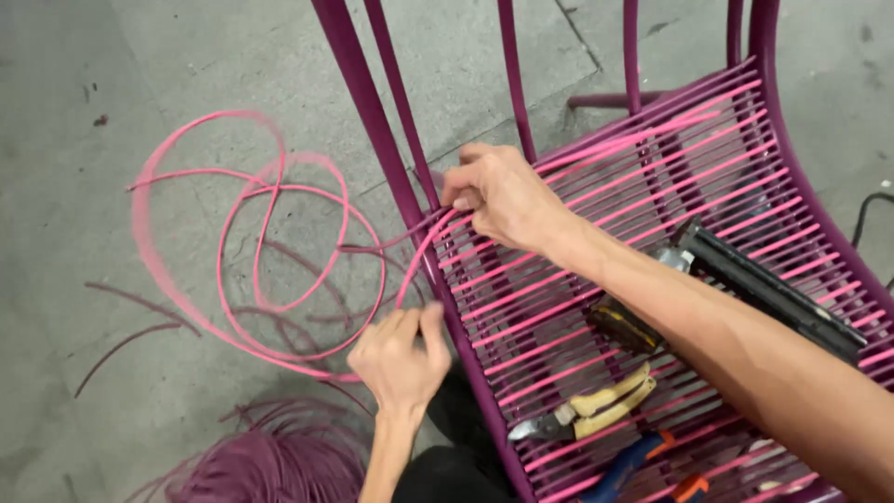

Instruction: Weaving and securing pink plastic tubing onto a purple chair frame using a staple gun and pliers.

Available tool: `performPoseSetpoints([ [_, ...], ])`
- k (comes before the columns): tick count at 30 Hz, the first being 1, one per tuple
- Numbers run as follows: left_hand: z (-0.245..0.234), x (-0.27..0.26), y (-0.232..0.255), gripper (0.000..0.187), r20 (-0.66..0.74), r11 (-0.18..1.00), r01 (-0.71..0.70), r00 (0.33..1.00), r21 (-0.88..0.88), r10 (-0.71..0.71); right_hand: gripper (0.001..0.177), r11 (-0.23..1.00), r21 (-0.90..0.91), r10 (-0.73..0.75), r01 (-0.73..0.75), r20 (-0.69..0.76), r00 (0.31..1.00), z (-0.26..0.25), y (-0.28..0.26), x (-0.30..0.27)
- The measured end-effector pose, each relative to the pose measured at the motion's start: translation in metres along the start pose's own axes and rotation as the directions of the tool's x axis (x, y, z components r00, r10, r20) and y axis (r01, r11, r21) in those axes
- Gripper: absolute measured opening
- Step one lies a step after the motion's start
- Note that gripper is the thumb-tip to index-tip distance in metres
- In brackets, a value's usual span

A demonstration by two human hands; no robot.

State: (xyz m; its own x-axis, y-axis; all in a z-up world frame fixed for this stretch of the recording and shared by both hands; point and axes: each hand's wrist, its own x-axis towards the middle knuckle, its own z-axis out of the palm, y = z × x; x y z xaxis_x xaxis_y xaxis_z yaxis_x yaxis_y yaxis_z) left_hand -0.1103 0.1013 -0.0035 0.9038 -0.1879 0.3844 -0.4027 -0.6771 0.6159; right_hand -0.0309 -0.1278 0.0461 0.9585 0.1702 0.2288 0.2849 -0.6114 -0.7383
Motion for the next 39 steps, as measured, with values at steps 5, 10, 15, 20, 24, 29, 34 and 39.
performPoseSetpoints([
  [5,0.013,0.039,0.003,0.024,0.255,0.865,0.428,0.895,-0.262,-0.366,0.024,0.999,-0.028,0.016,-0.016,0.004,1.0,0.0,0.0,0.001],
  [10,0.052,0.059,-0.01,0.048,0.229,0.073,0.276,0.895,-0.958,-0.382,0.02,0.999,-0.034,0.041,-0.041,-0.002,0.999,0.001,-0.001,0.006],
  [15,0.065,0.07,-0.02,0.025,0.043,-0.145,-0.001,0.954,-0.989,-0.297,0.015,0.992,-0.115,-0.042,0.045,0.028,0.999,0.003,0.012,0.013],
  [20,0.084,0.083,-0.024,0.022,-0.02,-0.201,-0.105,0.922,-0.974,-0.387,0.018,0.993,-0.106,0.065,-0.051,0.129,0.99,-0.005,0.006,0.026],
  [24,0.09,0.089,-0.015,0.031,-0.253,0.142,-0.212,0.866,-0.967,-0.432,0.02,0.997,-0.066,0.053,-0.042,0.173,0.983,-0.006,0.001,0.021],
  [29,0.091,0.094,-0.01,0.026,-0.372,0.458,-0.166,0.834,-0.874,-0.408,0.018,0.995,-0.043,0.101,-0.095,0.195,0.976,-0.01,0.002,0.023],
  [34,0.093,0.1,-0.013,0.024,-0.425,0.662,-0.089,0.828,-0.744,-0.366,0.021,0.974,-0.053,0.225,-0.219,0.292,0.93,-0.029,0.013,0.032],
  [39,0.086,0.098,-0.011,0.025,-0.486,0.838,-0.029,0.825,-0.545,-0.288,0.02,0.99,-0.051,0.143,-0.135,0.454,0.88,-0.058,0.013,0.043],
])
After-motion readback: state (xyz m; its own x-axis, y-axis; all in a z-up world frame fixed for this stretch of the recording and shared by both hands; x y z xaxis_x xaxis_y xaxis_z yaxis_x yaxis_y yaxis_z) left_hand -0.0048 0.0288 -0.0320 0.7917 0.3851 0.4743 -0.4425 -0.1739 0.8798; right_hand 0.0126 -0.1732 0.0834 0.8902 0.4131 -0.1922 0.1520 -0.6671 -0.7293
